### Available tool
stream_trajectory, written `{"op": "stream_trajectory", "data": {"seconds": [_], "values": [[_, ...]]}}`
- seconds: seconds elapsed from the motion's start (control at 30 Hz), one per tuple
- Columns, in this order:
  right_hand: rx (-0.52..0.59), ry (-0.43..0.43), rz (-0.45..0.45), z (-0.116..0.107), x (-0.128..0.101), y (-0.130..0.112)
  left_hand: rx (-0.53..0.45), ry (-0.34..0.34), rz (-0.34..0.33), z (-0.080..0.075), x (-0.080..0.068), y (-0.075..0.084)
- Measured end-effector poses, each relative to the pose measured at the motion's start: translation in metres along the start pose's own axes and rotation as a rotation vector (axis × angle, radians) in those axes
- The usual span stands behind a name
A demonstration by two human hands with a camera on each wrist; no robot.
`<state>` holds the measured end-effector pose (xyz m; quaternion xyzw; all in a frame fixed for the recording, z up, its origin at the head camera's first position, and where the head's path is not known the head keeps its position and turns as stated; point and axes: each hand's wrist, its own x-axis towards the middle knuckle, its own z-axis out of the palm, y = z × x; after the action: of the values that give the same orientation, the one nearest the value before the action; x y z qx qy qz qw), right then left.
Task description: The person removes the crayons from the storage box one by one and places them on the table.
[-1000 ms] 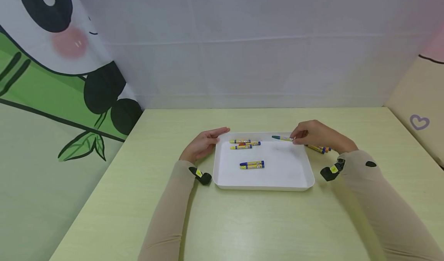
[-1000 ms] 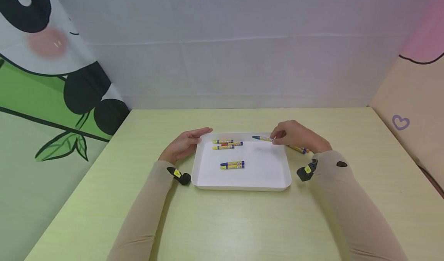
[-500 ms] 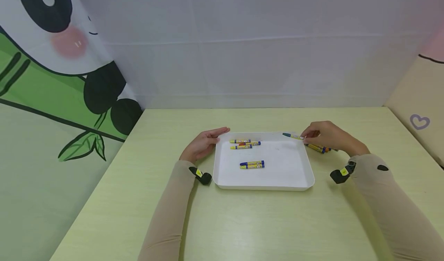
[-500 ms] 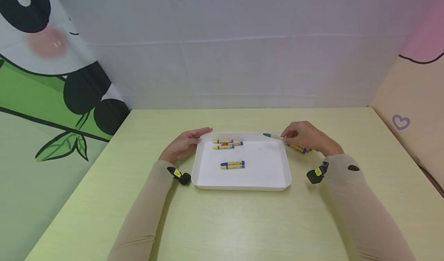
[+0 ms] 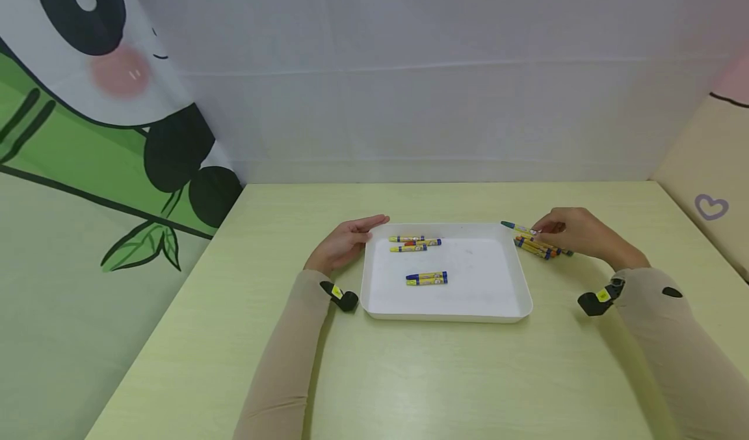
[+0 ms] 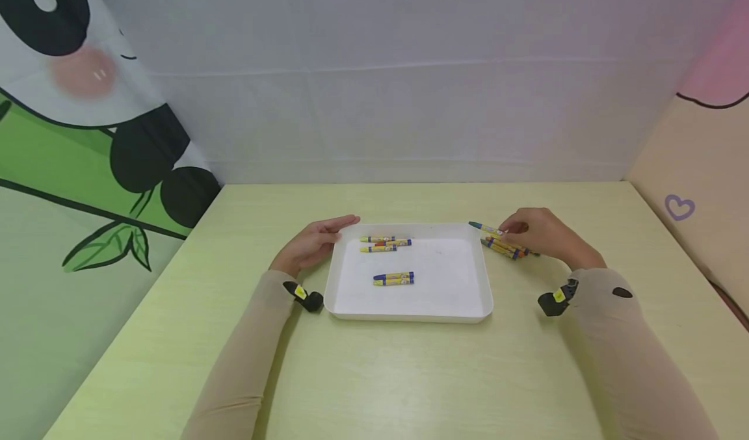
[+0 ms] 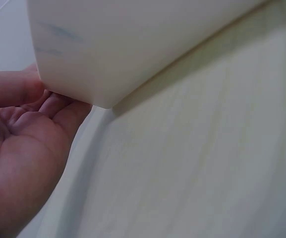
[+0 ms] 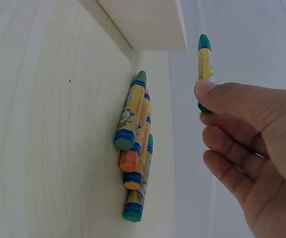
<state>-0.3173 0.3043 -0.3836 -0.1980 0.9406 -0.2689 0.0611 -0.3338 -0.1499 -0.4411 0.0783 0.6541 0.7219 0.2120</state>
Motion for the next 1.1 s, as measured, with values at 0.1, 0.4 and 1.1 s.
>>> {"op": "stream_trajectory", "data": {"seconds": [0.1,0.4,1.1], "values": [[-0.009,0.009,0.013,-0.001,-0.003,0.004,0.001,0.001,0.003,0.000,-0.001,0.001],[-0.060,0.026,0.012,-0.001,-0.009,0.020,0.017,0.003,-0.002,0.001,-0.002,0.002],[-0.091,0.068,0.049,-0.001,-0.022,0.044,0.018,0.017,-0.005,0.001,-0.001,0.000]]}}
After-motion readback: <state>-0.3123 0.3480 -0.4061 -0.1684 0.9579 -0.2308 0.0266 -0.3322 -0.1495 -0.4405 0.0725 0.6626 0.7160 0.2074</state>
